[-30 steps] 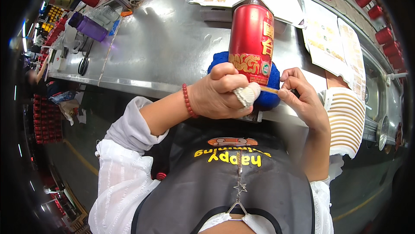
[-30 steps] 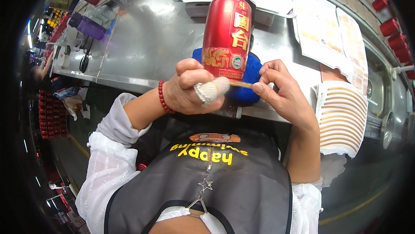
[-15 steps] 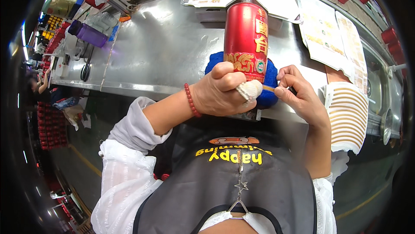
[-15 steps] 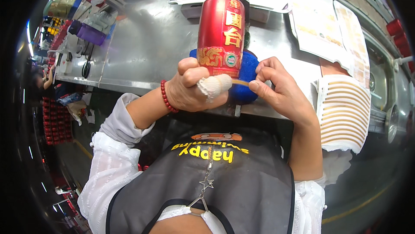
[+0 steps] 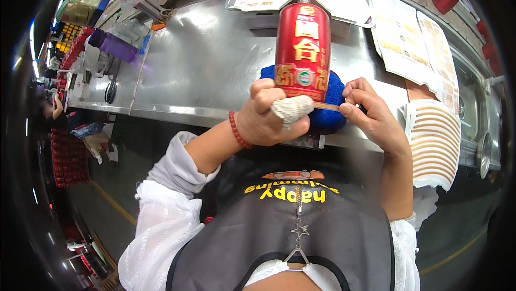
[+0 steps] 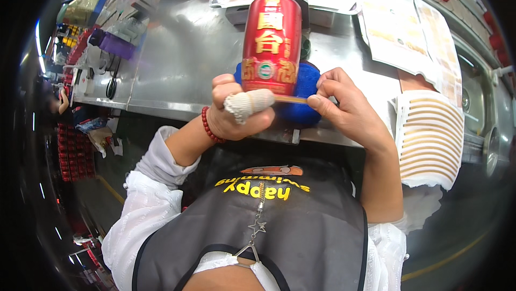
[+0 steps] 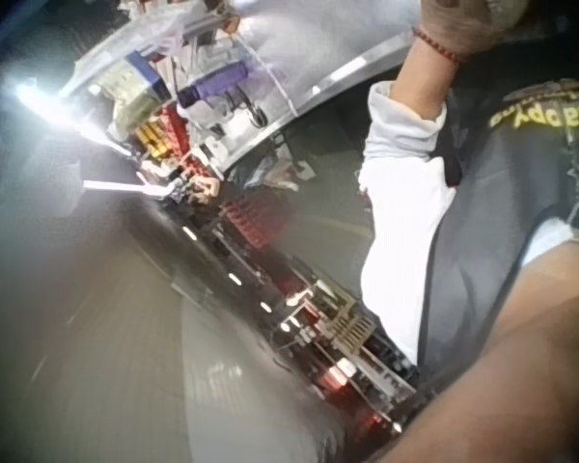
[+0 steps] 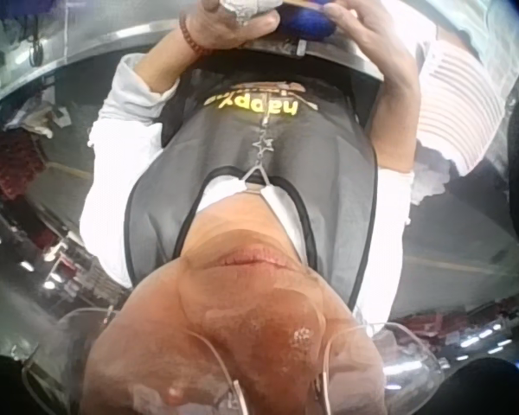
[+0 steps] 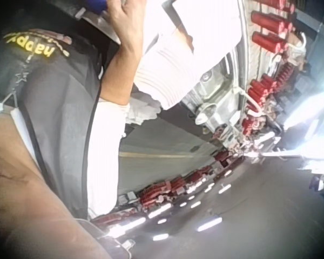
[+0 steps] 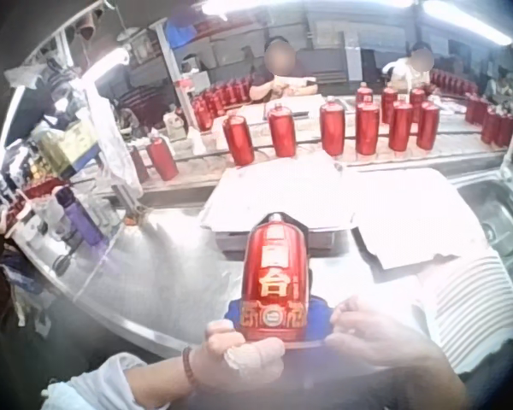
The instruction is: The person applies a gold label to a red cylindrical container, smooths it with a green tool, and wipes the surface with a cloth. The person repeats this process on multiple containers at a stainless steel workstation.
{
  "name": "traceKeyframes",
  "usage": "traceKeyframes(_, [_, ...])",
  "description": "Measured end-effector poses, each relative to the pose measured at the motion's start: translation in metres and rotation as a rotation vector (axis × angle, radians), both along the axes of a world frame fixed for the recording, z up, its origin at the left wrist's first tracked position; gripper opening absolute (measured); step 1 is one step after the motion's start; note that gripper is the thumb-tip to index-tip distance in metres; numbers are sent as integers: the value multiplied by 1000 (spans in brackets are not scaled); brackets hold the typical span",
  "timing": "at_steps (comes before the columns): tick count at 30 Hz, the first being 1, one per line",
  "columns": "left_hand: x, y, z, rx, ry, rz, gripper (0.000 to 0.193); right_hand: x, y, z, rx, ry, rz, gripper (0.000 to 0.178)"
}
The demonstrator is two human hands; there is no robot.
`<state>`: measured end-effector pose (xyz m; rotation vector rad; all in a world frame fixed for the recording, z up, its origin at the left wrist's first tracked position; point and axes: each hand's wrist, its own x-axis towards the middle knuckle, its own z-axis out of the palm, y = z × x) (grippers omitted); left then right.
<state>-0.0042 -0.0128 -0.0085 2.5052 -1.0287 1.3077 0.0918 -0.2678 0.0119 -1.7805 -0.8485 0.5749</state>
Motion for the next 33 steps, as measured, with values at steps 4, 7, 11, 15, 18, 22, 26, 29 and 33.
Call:
traceKeyframes(4, [-6, 0, 0, 39, -26, 89, 24, 2, 1, -3, -9, -7, 14, 26])
traceKeyframes(7, [3, -6, 3, 59, 26, 7, 25, 1, 0, -6, -7, 15, -19, 26])
traceKeyframes(11, [0, -1, 0, 30, 35, -3, 26, 0, 3, -3, 11, -20, -15, 27])
traceKeyframes(15, [-11, 1, 1, 31, -1, 118, 28, 2, 5, -4, -3, -48, -7, 28])
traceKeyframes(18, [-5, -1, 3, 30, 45, 52, 28, 3, 4, -6, -10, -51, -27, 28])
traceKeyframes(22, [3, -6, 10, 56, 112, -26, 29, 3, 5, -13, 36, -57, -48, 28])
traceKeyframes(26, [-3, 2, 4, 18, 19, 5, 26, 1, 7, -5, 15, -55, -29, 28])
traceKeyframes(29, [-11, 5, -2, 28, 19, 104, 24, 1, 5, -5, -3, -61, -9, 28])
traceKeyframes(33, [-6, 2, 7, 62, 51, 33, 26, 3, 2, -8, -10, -46, -30, 28])
